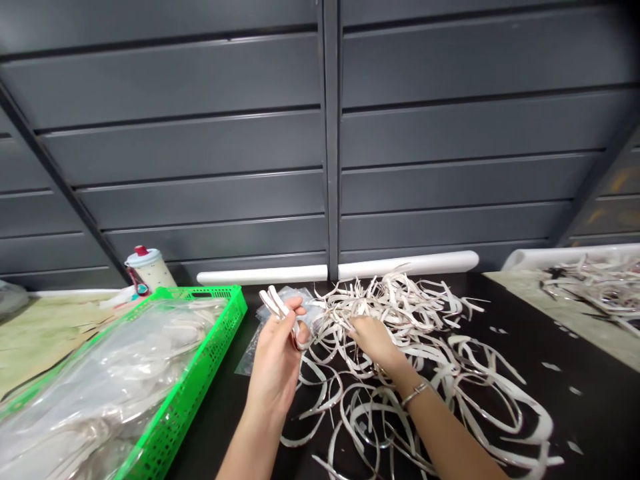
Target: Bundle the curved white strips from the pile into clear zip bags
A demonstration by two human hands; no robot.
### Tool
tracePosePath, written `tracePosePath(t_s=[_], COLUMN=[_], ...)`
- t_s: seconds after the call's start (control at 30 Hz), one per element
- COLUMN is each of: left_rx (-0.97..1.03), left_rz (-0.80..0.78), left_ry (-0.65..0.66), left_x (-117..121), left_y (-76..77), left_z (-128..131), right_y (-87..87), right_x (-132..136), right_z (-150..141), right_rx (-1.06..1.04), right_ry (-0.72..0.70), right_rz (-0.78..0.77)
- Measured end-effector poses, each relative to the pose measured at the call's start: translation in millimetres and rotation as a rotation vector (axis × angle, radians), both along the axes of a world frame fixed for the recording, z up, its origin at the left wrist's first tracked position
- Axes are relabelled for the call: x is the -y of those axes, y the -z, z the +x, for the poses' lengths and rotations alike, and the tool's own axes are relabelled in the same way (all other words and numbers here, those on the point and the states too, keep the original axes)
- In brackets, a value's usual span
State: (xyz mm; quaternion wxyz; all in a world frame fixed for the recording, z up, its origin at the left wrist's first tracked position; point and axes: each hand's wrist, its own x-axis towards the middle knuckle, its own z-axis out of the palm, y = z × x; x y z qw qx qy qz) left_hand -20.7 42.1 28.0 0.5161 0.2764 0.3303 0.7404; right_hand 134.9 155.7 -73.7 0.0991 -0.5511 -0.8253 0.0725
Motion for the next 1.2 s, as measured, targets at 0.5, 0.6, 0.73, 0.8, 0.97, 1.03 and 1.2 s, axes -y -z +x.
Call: tracePosePath(t_s=[0.5, 0.6, 0.73, 0.8, 0.97, 1.03, 1.2], left_rx=[-0.024, -0.016, 0.021, 0.023, -0.105, -0.188, -0.302], left_rz=[-0.015, -0.023, -0.014, -0.011, -0.013, 0.002, 0.01], left_ry=[0.045, 0.049, 0.097, 0.138, 0.211, 0.208, 0.205], left_x=[-2.5, -4.5, -5.2, -3.4, 5.3, 7.7, 8.5], left_y=[5.8, 7.0, 6.3, 5.8, 5.1, 4.8, 4.7], left_z=[2.1, 3.4, 6.0, 7.2, 9.4, 10.3, 11.4], right_y=[-35.9, -52.8, -69.1, -72.6, -73.9, -72.9, -70.0], right_x=[1.9, 16.8, 40.7, 47.9, 51.1, 50.6, 49.3], right_z=[33.9, 34.7, 29.7, 26.9, 22.8, 21.7, 19.5], right_rx=[-0.091, -0.265, -0.599, -0.594, -0.469, -0.463, -0.487], right_ry=[0.119, -0.058, -0.5, -0.609, -0.596, -0.57, -0.541], right_rz=[0.046, 0.121, 0.273, 0.289, 0.229, 0.207, 0.193])
